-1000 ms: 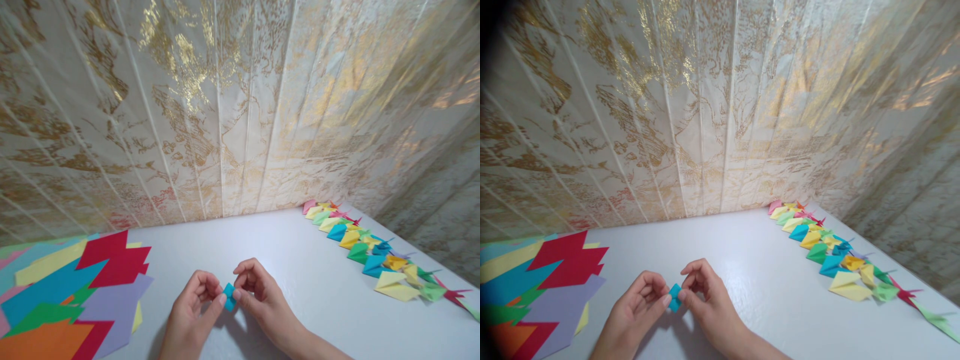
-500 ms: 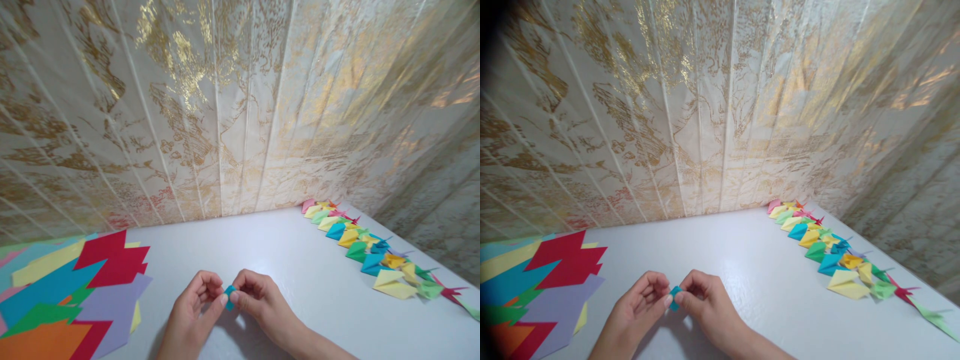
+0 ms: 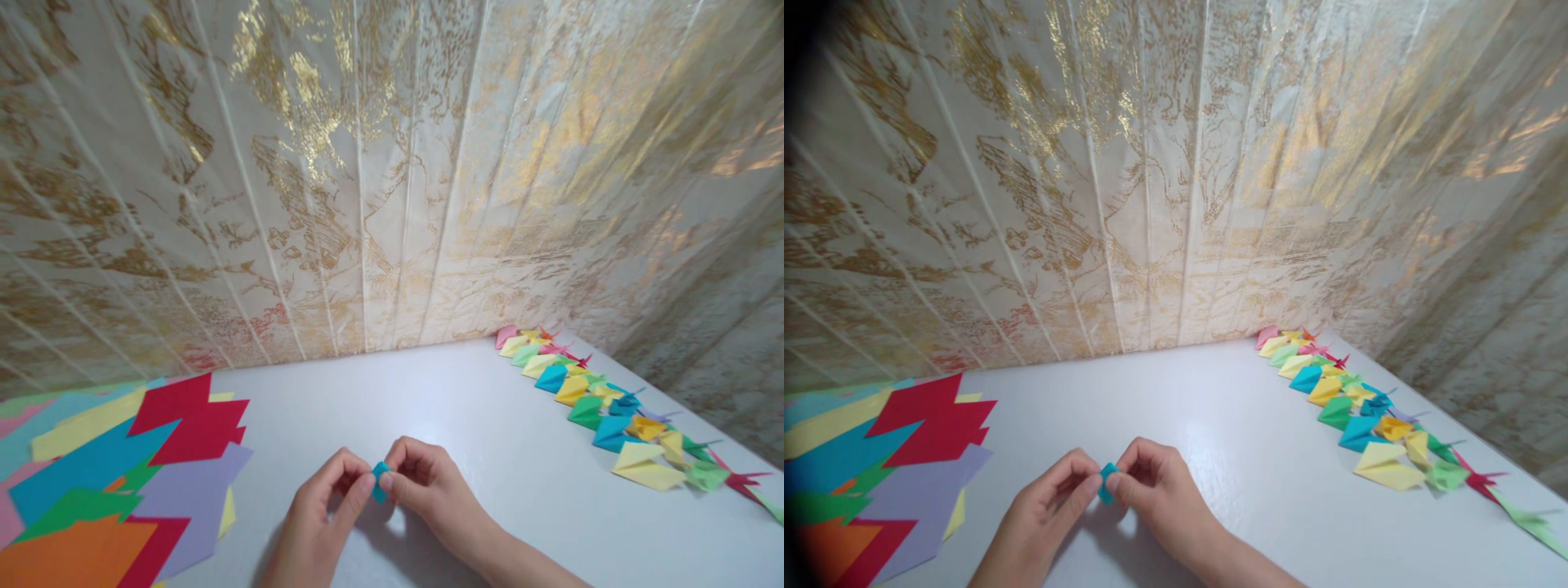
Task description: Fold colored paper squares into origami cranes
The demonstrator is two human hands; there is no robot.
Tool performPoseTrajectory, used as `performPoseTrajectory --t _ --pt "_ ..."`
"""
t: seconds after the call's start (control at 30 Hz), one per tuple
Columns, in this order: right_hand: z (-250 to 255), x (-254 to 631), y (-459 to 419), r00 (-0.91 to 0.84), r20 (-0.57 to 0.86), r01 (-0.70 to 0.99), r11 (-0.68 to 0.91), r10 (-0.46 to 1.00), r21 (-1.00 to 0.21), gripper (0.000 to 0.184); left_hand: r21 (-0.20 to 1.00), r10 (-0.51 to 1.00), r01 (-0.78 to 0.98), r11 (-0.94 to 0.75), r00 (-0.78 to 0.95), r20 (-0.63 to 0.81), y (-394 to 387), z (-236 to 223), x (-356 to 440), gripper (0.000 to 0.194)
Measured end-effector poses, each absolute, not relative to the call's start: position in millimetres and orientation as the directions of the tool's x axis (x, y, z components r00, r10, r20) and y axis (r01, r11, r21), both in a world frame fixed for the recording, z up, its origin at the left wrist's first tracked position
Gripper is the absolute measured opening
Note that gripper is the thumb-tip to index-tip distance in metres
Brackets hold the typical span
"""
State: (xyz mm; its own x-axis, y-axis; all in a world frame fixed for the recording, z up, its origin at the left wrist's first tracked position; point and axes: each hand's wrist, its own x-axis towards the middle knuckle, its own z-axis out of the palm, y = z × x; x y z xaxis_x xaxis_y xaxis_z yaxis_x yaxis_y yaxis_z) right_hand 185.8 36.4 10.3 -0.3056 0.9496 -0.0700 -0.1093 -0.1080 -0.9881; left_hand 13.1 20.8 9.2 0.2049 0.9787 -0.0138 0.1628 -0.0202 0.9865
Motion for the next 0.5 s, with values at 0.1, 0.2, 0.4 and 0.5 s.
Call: performPoseTrajectory --t 0.1,0.2,0.4,0.5 --pt "11.5 182.0 30.0 -0.310 -0.016 -0.063 -0.037 0.951 -0.997 0.032 0.995 0.979 0.100 0.013 0.200 -0.032 20.5 10.2 13.8 0.039" --pt "13.2 180.2 24.8 -0.282 0.158 -0.006 0.163 0.946 -0.987 0.020 0.993 0.974 -0.026 0.113 0.201 -0.105 22.0 8.0 16.6 0.043" --pt "10.9 191.3 30.7 -0.302 0.511 0.267 0.586 0.805 -0.765 0.011 0.988 0.969 -0.014 0.154 0.200 -0.148 19.7 -2.6 22.0 0.051" --pt "12.2 198.0 38.0 -0.428 0.610 0.521 0.734 0.667 -0.436 0.015 0.995 0.979 0.030 0.094 0.176 -0.098 13.7 1.9 24.3 0.051"
